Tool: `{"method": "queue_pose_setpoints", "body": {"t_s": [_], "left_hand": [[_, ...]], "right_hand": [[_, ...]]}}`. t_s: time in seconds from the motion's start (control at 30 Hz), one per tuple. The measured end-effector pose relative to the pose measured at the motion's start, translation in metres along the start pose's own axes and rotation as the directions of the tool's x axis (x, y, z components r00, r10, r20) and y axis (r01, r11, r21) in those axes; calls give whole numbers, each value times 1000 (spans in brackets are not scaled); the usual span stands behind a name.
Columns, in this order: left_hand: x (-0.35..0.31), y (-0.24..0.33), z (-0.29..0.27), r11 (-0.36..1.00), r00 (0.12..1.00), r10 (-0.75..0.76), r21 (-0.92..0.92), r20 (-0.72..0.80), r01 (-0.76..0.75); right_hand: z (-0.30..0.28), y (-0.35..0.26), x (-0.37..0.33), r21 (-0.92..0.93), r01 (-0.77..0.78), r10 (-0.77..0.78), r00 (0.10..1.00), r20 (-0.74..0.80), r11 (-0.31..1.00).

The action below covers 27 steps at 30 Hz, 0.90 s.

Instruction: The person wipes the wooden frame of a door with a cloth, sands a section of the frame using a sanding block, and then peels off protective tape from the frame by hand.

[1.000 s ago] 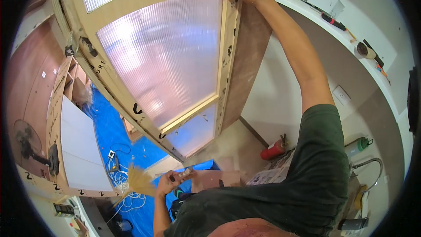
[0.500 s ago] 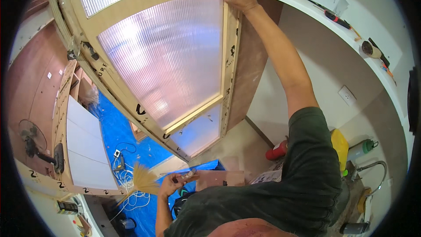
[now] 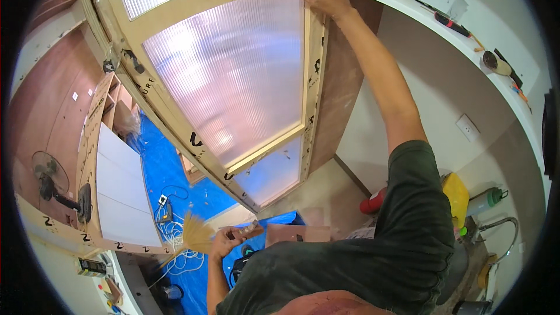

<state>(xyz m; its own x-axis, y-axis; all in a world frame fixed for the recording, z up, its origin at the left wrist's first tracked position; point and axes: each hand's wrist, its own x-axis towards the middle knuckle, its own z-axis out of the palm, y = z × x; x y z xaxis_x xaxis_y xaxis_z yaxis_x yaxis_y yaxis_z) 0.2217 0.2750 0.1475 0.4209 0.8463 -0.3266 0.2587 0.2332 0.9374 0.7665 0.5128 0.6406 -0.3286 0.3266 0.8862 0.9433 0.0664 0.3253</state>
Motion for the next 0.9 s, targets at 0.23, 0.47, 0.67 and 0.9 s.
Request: {"method": "queue_pose_setpoints", "body": {"t_s": [0.23, 0.47, 0.67, 0.9], "left_hand": [[2, 11, 3, 1000, 999, -10, -14, 33, 10], [-6, 20, 2, 993, 999, -18, 114, -29, 21], [-11, 8, -1, 998, 998, -50, 25, -32, 51], [-14, -14, -3, 996, 998, -67, -68, -11, 66]], "right_hand": [[6, -6, 1, -50, -2, 0, 999, -39, 999], [19, 35, -1, -1, 204, -204, 979, 1, 979], [17, 47, 5, 225, 159, -162, 987, -5, 961], [44, 20, -46, 353, -180, 284, 920, -270, 918]]}}
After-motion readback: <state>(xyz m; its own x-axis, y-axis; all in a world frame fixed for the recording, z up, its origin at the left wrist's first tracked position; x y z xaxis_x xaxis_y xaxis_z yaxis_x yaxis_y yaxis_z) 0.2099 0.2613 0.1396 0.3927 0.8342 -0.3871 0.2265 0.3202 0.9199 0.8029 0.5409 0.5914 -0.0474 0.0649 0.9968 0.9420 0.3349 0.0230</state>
